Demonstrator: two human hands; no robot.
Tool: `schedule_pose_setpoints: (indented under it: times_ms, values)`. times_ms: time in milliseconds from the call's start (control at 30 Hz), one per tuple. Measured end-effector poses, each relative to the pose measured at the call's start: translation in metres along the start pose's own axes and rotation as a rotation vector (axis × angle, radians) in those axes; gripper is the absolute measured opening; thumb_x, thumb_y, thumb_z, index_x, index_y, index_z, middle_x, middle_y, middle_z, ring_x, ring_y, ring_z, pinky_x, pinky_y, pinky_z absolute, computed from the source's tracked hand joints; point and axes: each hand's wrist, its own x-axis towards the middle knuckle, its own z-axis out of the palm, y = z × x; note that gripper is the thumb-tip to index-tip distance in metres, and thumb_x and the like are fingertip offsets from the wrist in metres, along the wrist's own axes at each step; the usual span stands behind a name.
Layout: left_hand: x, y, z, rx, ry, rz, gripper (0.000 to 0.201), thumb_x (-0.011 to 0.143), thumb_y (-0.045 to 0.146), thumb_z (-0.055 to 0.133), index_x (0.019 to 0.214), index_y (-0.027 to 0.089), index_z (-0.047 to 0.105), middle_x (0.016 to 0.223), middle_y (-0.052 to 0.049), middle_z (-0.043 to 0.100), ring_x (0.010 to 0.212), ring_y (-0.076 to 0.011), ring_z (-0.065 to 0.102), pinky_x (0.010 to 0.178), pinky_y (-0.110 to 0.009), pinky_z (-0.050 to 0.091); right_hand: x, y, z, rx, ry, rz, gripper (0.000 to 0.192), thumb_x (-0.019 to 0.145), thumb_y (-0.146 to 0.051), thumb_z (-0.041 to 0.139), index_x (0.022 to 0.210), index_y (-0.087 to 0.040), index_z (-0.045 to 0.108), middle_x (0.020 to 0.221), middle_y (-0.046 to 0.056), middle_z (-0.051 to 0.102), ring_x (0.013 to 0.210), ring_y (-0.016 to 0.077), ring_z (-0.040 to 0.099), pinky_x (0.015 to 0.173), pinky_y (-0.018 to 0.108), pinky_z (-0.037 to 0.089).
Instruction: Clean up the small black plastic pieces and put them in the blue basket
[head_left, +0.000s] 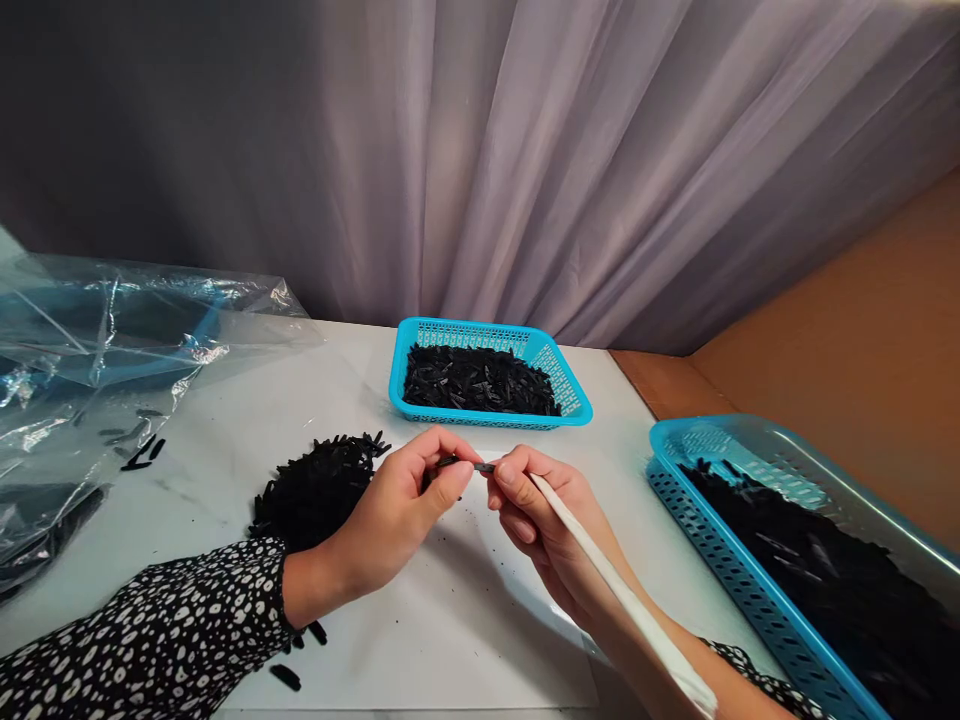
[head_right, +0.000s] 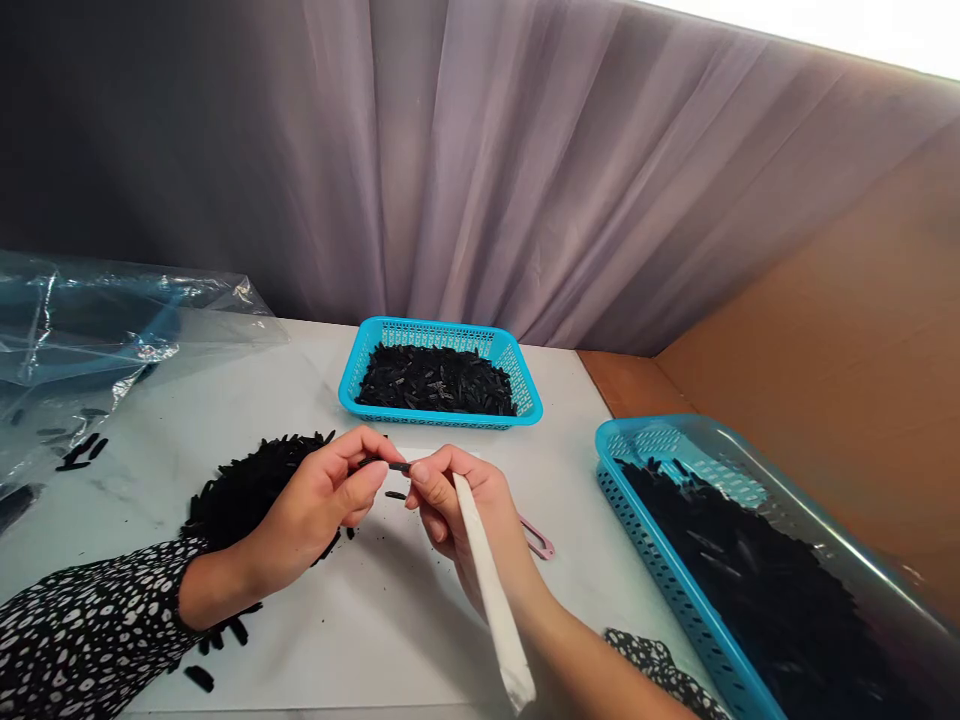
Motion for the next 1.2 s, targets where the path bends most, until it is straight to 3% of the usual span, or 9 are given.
schedule_pose_setpoints:
  times_ms: [133,200,367,500,600,767,900,1067,1200]
  values:
    - [-0.003,0.002,0.001,0.139,0.056,0.071,0.016,0.092,0.036,0.058,0.091,0.020,0.060,0.072,0.004,0.052,0.063,-0.0104,0.042,0.056,-0.024,0.034,0.001,0.002,-0.001,-0.044,-0.019,-0.013,0.041,0.075,-0.054,0.074,0.062,-0.019,0.055,0.048,-0.007,0.039,0.044,0.0064,0.019,0.042,0.022,0.013]
    - [-0.003,0.003,0.001,0.193,0.080,0.112,0.017,0.094,0.036,0.056,0.088,0.020,0.059,0.073,0.003,0.055,0.065,-0.0113,0.047,0.059,-0.024,0.037,0.002,0.003,-0.004,-0.129,0.017,-0.092,0.037,0.078,-0.051,0.073,0.066,-0.019,0.058,0.053,-0.006,0.042,0.045,0.0069,0.023,0.042,0.023,0.017]
    - [-0.004,0.001,-0.001,0.468,0.096,0.278,0.014,0.096,0.029,0.053,0.087,0.020,0.058,0.073,0.003,0.060,0.061,-0.0106,0.049,0.060,-0.024,0.039,0.002,-0.003,-0.009,-0.636,0.143,-0.521,0.010,0.085,-0.030,0.064,0.084,-0.022,0.070,0.054,-0.005,0.043,0.048,0.0115,0.038,0.048,0.026,0.032]
    - [-0.004,-0.003,-0.002,0.648,0.100,0.407,0.010,0.097,0.021,0.051,0.089,0.020,0.057,0.075,0.002,0.062,0.061,-0.0109,0.053,0.058,-0.024,0.041,0.000,-0.005,-0.012,-1.031,0.162,-0.847,0.009,0.087,-0.022,0.063,0.084,-0.024,0.071,0.053,-0.003,0.052,0.046,0.0127,0.044,0.047,0.026,0.036]
    - [-0.004,-0.005,-0.003,0.728,0.097,0.486,0.012,0.098,0.019,0.048,0.088,0.020,0.056,0.075,0.001,0.062,0.063,-0.0117,0.057,0.059,-0.024,0.045,-0.001,-0.004,-0.013,-1.213,0.164,-0.961,0.013,0.091,-0.020,0.060,0.087,-0.024,0.071,0.055,-0.002,0.058,0.046,0.0128,0.048,0.047,0.025,0.037]
    - [-0.002,-0.005,-0.004,0.881,0.056,0.679,0.017,0.098,0.013,0.042,0.088,0.017,0.055,0.074,-0.001,0.061,0.063,-0.0134,0.059,0.057,-0.025,0.048,-0.002,-0.001,-0.018,-1.383,0.156,-1.020,0.024,0.096,-0.020,0.049,0.091,-0.019,0.073,0.060,0.001,0.062,0.044,0.0107,0.048,0.044,0.021,0.035]
    - [-0.003,-0.006,-0.005,0.987,0.019,0.684,0.020,0.098,0.010,0.041,0.085,0.015,0.055,0.072,-0.001,0.061,0.061,-0.0140,0.057,0.055,-0.027,0.048,-0.004,0.000,-0.018,-1.475,0.127,-1.032,0.028,0.094,-0.013,0.045,0.082,-0.017,0.071,0.057,0.001,0.059,0.043,0.0110,0.043,0.042,0.021,0.029]
    - [-0.006,-0.006,-0.004,1.001,-0.020,0.707,0.020,0.098,0.009,0.040,0.088,0.014,0.057,0.074,-0.003,0.062,0.063,-0.0150,0.059,0.057,-0.028,0.050,-0.008,-0.002,-0.012,-1.387,0.035,-0.987,0.027,0.083,-0.001,0.044,0.070,-0.018,0.061,0.058,-0.001,0.055,0.048,0.0109,0.041,0.045,0.021,0.031]
    - [-0.006,0.000,-0.002,0.951,-0.006,0.761,0.018,0.098,0.009,0.042,0.089,0.014,0.057,0.071,-0.002,0.060,0.062,-0.0136,0.058,0.055,-0.025,0.048,-0.008,-0.004,-0.010,-1.221,0.075,-0.988,0.024,0.078,0.000,0.047,0.067,-0.020,0.054,0.056,-0.004,0.052,0.049,0.0101,0.043,0.047,0.019,0.033]
